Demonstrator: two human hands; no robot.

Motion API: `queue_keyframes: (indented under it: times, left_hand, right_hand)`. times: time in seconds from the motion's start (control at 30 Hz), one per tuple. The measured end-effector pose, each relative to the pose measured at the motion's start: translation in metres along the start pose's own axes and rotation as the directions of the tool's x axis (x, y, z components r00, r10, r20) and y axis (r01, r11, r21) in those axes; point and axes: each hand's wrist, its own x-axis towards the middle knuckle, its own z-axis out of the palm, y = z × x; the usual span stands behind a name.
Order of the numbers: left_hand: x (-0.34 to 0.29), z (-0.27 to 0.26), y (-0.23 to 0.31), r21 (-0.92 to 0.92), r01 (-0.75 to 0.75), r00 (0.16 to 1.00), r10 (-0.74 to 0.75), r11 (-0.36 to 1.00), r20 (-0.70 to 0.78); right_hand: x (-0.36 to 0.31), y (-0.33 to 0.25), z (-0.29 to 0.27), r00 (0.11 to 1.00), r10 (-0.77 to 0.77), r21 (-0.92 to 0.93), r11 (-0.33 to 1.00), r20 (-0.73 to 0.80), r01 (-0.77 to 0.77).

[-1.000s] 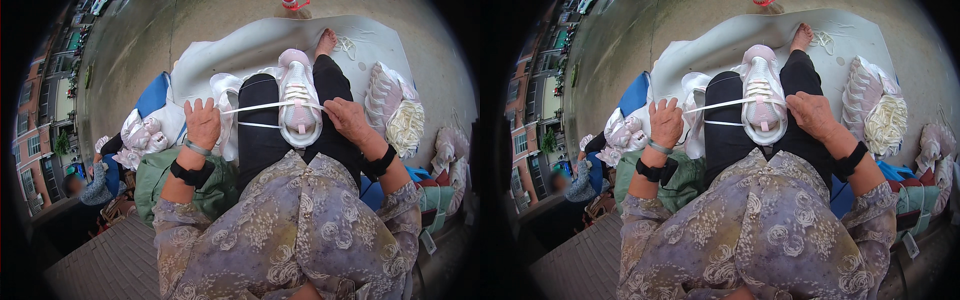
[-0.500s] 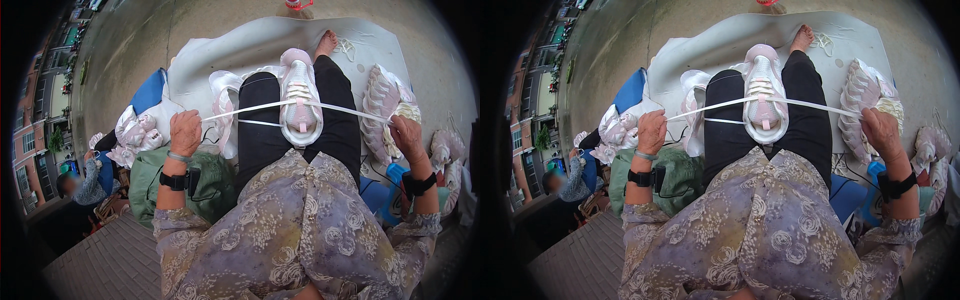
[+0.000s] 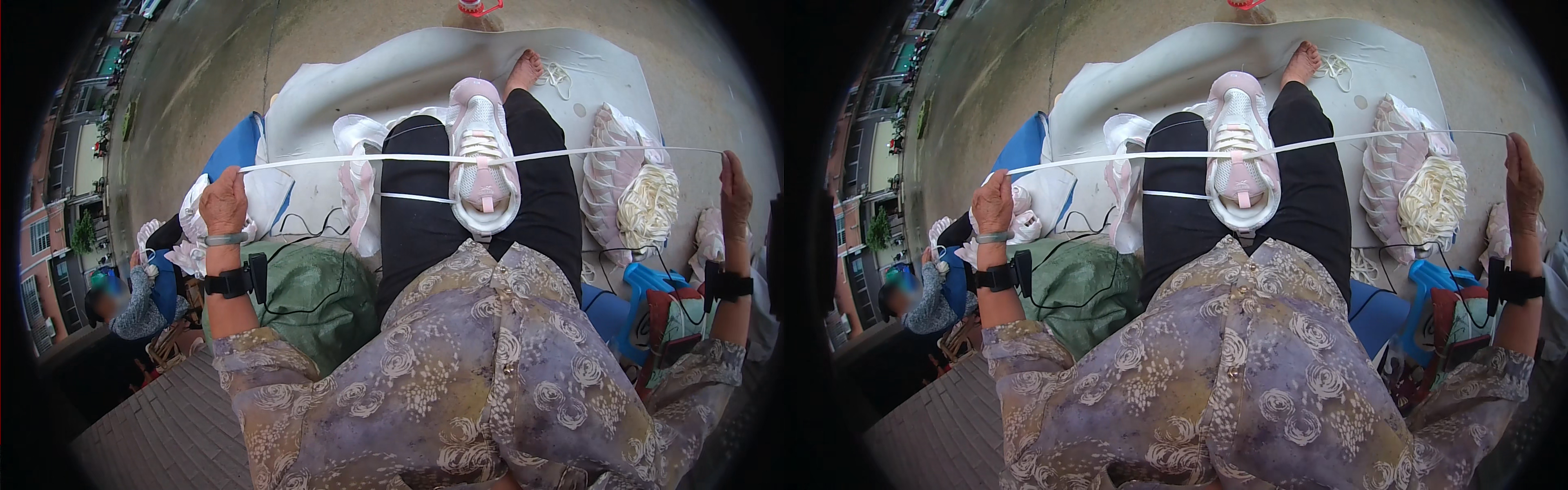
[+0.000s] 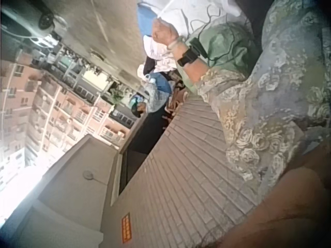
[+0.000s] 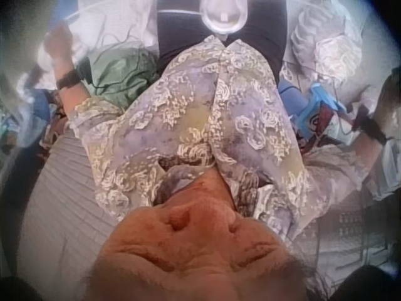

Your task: The recorder is threading laces through the eyelets of a pink and white sneaker.

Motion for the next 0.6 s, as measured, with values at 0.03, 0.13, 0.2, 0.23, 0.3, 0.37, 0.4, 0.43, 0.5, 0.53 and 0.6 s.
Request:
queue_keyframes:
  times: [0.03, 0.13, 0.2, 0.23, 0.3, 0.37, 0.4, 0.43, 0.5, 0.53, 0.6]
  left_hand:
    - [0.004, 0.005, 0.013, -0.147, 0.041, 0.999, -0.037, 0.988, 0.033]
    - [0.002, -0.008, 0.094, -0.614, 0.668, 0.727, -0.191, 0.419, 0.66]
    - [-0.01, -0.017, 0.145, -0.527, 0.82, 0.524, 0.077, 0.223, 0.848]
    - [-0.017, -0.015, 0.164, -0.486, 0.843, 0.455, 0.179, 0.231, 0.873]
    - [-0.028, -0.004, 0.196, -0.438, 0.886, 0.37, 0.334, 0.154, 0.867]
    - [-0.028, 0.01, 0.22, -0.437, 0.897, 0.394, 0.33, 0.066, 0.858]
    - [-0.028, 0.018, 0.23, -0.435, 0.901, 0.411, 0.327, 0.0, 0.851]
    - [-0.025, 0.023, 0.239, -0.435, 0.9, 0.411, 0.33, 0.0, 0.85]
    - [-0.018, 0.032, 0.255, -0.433, 0.898, 0.438, 0.255, -0.079, 0.862]
    - [-0.015, 0.037, 0.259, -0.433, 0.898, 0.438, 0.257, -0.077, 0.862]
    - [-0.008, 0.042, 0.265, -0.514, 0.858, 0.507, 0.2, -0.022, 0.838]
  right_hand:
    - [-0.01, 0.0, 0.017, 0.887, 0.448, 0.224, 0.858, 0.109, -0.461]
    - [-0.023, -0.087, 0.067, 0.462, 0.589, 0.454, 0.176, 0.663, -0.874]
    - [-0.027, -0.157, 0.08, 0.321, 0.384, 0.383, -0.096, 0.866, -0.919]
    - [-0.028, -0.186, 0.084, 0.289, 0.262, 0.341, -0.18, 0.921, -0.923]
    - [-0.027, -0.225, 0.094, 0.29, 0.049, 0.292, -0.277, 0.956, -0.916]
    - [-0.016, -0.255, 0.098, 0.287, -0.015, 0.27, -0.302, 0.958, -0.914]
    - [-0.012, -0.268, 0.101, 0.319, 0.017, 0.308, -0.307, 0.948, -0.9]
    - [-0.012, -0.268, 0.108, 0.378, 0.012, 0.369, -0.248, 0.926, -0.896]
    - [-0.015, -0.271, 0.122, 0.436, 0.005, 0.429, -0.189, 0.9, -0.883]
    - [-0.015, -0.274, 0.126, 0.485, 0.063, 0.488, -0.183, 0.872, -0.853]
    - [-0.013, -0.279, 0.133, 0.529, 0.124, 0.544, -0.175, 0.839, -0.821]
